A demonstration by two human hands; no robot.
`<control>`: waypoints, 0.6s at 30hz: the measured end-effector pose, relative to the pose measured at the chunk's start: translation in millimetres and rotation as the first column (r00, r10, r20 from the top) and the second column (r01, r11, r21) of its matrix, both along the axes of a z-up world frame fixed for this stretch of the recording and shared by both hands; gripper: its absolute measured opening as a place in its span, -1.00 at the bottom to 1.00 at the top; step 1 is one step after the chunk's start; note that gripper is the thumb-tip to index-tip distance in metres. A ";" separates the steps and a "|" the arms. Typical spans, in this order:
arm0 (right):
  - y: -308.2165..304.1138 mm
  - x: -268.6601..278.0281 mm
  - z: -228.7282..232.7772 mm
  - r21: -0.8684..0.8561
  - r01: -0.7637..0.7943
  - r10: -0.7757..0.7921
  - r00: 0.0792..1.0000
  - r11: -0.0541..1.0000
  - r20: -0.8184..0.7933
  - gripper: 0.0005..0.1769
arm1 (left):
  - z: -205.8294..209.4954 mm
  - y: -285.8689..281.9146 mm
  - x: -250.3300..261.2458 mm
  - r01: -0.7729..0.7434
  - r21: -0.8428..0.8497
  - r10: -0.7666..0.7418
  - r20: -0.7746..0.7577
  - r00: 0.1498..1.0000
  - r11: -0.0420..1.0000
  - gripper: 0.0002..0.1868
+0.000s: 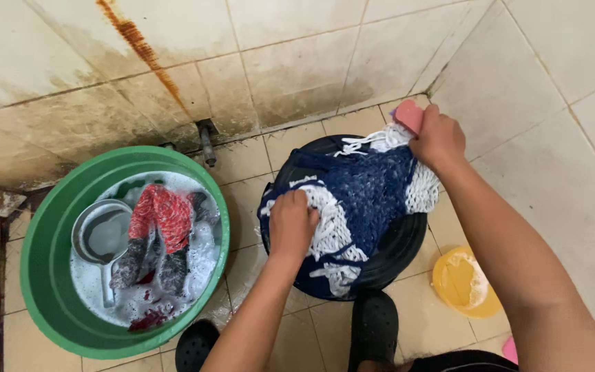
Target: The person scrubs a blue and white striped cloth with a pink bar of soap on a black bucket. The cloth is repeatedly rubbed and turned while soapy. A green basin with water and other items sits nearby.
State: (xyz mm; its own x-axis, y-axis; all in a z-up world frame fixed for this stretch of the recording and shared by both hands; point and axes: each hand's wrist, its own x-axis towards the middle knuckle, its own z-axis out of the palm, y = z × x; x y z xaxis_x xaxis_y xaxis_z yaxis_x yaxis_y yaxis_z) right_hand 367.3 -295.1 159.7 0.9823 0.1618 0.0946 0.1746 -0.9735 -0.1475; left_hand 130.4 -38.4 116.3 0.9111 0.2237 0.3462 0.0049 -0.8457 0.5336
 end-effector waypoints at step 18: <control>-142.8 -140.0 -49.3 0.295 0.299 -0.125 0.863 0.907 -0.489 -0.47 | 0.9 -37.8 -18.5 0.448 0.279 -0.352 -0.332 0.875 0.849 -0.23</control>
